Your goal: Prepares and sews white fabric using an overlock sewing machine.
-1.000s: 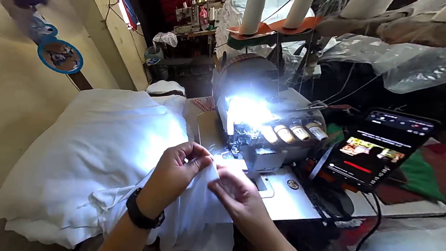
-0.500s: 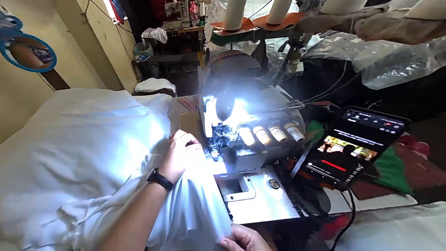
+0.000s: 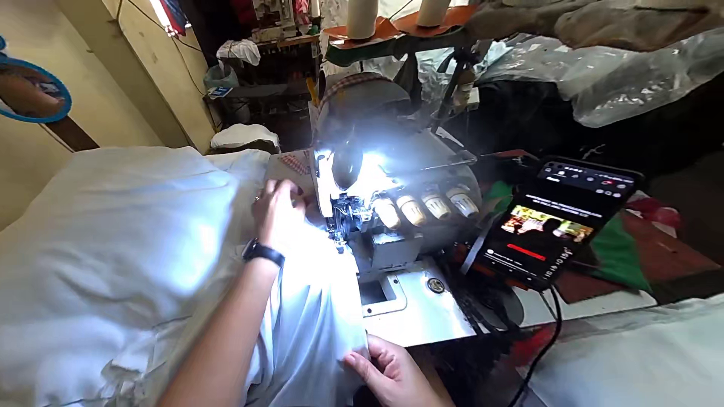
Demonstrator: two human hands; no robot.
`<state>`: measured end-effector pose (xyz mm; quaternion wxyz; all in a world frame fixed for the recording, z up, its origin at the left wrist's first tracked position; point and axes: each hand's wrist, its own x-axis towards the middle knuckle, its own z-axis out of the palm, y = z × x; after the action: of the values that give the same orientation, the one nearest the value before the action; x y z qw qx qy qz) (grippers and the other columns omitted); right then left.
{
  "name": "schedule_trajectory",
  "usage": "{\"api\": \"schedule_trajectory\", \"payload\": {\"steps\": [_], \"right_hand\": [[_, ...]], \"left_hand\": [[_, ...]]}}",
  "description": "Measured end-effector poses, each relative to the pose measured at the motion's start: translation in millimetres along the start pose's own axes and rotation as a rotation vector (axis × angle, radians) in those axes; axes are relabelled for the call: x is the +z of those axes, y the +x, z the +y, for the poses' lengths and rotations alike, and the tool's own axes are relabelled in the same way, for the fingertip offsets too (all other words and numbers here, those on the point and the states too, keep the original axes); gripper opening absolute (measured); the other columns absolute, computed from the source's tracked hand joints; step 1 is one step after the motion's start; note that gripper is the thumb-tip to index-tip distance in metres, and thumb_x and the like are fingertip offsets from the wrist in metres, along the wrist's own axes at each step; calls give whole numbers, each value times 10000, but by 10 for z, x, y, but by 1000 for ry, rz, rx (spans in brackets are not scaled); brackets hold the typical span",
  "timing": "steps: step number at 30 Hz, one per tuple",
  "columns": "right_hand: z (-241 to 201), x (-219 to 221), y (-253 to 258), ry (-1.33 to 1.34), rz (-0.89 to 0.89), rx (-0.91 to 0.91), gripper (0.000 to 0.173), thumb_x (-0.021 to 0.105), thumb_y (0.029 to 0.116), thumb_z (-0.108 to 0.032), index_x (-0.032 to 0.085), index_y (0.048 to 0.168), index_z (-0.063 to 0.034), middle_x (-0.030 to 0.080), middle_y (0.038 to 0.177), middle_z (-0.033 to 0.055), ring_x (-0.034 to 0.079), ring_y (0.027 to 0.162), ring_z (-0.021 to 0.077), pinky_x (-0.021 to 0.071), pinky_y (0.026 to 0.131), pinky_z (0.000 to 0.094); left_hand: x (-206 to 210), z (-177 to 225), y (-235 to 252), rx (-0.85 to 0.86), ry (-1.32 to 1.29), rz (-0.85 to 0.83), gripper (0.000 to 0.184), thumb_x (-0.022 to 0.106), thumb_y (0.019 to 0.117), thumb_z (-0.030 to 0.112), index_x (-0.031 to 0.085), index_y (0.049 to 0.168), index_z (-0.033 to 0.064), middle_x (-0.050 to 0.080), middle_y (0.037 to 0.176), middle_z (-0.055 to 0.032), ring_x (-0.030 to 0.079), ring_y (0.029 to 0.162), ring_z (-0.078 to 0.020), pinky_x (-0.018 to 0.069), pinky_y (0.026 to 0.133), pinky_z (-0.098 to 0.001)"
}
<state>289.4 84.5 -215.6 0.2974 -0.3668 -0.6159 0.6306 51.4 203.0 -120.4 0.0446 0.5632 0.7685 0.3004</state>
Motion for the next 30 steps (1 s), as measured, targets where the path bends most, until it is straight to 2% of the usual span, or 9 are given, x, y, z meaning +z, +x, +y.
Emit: {"api": "schedule_trajectory", "payload": {"steps": [5, 8, 10, 13, 15, 18, 21, 26, 30], "right_hand": [[152, 41, -340, 45, -61, 26, 138, 623, 990, -87, 713, 978, 16, 728, 880, 5, 685, 828, 10, 575, 807, 239], [293, -18, -597, 162, -71, 118, 136, 588, 1003, -70, 717, 1013, -26, 736, 894, -51, 687, 834, -1, 580, 795, 242], [440, -94, -782, 241, -47, 239, 145, 568, 1012, -81, 712, 997, -72, 727, 867, -71, 677, 790, 10, 578, 743, 248], [704, -231, -1020, 233, -8, 351, 119, 604, 995, -119, 698, 928, -90, 695, 785, -61, 651, 704, 26, 563, 671, 248], [811, -282, -1128, 212, 34, 387, 86, 647, 958, -119, 705, 914, -72, 692, 782, -39, 653, 696, 49, 569, 671, 262], [828, -275, -1206, 174, 103, 425, 57, 686, 923, -86, 704, 914, -33, 712, 831, 12, 706, 756, 116, 626, 742, 328], [819, -238, -1200, 72, 134, 423, 58, 707, 902, -80, 696, 863, -37, 702, 810, 12, 706, 738, 109, 628, 726, 317], [815, -196, -1180, -100, 138, 442, 144, 732, 871, -95, 628, 794, -31, 650, 759, 24, 663, 672, 109, 591, 666, 312], [635, -121, -1179, 6, 39, 418, 256, 699, 893, -25, 543, 1093, 7, 682, 793, 38, 691, 690, 140, 614, 701, 371]], "left_hand": [[-41, -395, -1198, 313, -176, 438, 208, 639, 970, 208, 662, 1067, 25, 656, 1032, -148, 629, 1027, -288, 519, 906, -473], [188, -676, -2149, 360, -199, 497, 191, 623, 1005, 370, 582, 1007, 184, 569, 968, 8, 572, 961, -94, 469, 883, -244], [347, -898, -2697, 259, -205, 460, 220, 609, 1010, 393, 531, 1014, 187, 515, 991, 25, 530, 987, -36, 429, 926, -173], [523, -1208, -3254, -60, -258, 379, 350, 676, 964, 264, 519, 1053, -36, 568, 994, -141, 568, 956, -110, 482, 883, -228], [603, -1315, -3357, -285, -298, 312, 522, 718, 891, 179, 497, 1186, -191, 596, 1121, -323, 620, 1025, -289, 539, 880, -378], [668, -1383, -3315, -429, -364, 122, 500, 712, 900, 201, 587, 1256, -128, 574, 1303, -343, 562, 1236, -431, 491, 1011, -536], [719, -1350, -3223, -432, -387, 63, 315, 619, 976, 133, 651, 1175, -109, 648, 1225, -283, 616, 1193, -332, 482, 1049, -449], [632, -1303, -3228, -415, -500, 268, 344, 466, 1017, 23, 481, 1253, -227, 606, 1206, -311, 610, 1146, -181, 480, 1020, -283], [251, -1294, -3268, -242, -403, 473, 260, 418, 1003, -28, 433, 1111, -264, 573, 975, -157, 556, 917, 44, 480, 867, -137]]}}
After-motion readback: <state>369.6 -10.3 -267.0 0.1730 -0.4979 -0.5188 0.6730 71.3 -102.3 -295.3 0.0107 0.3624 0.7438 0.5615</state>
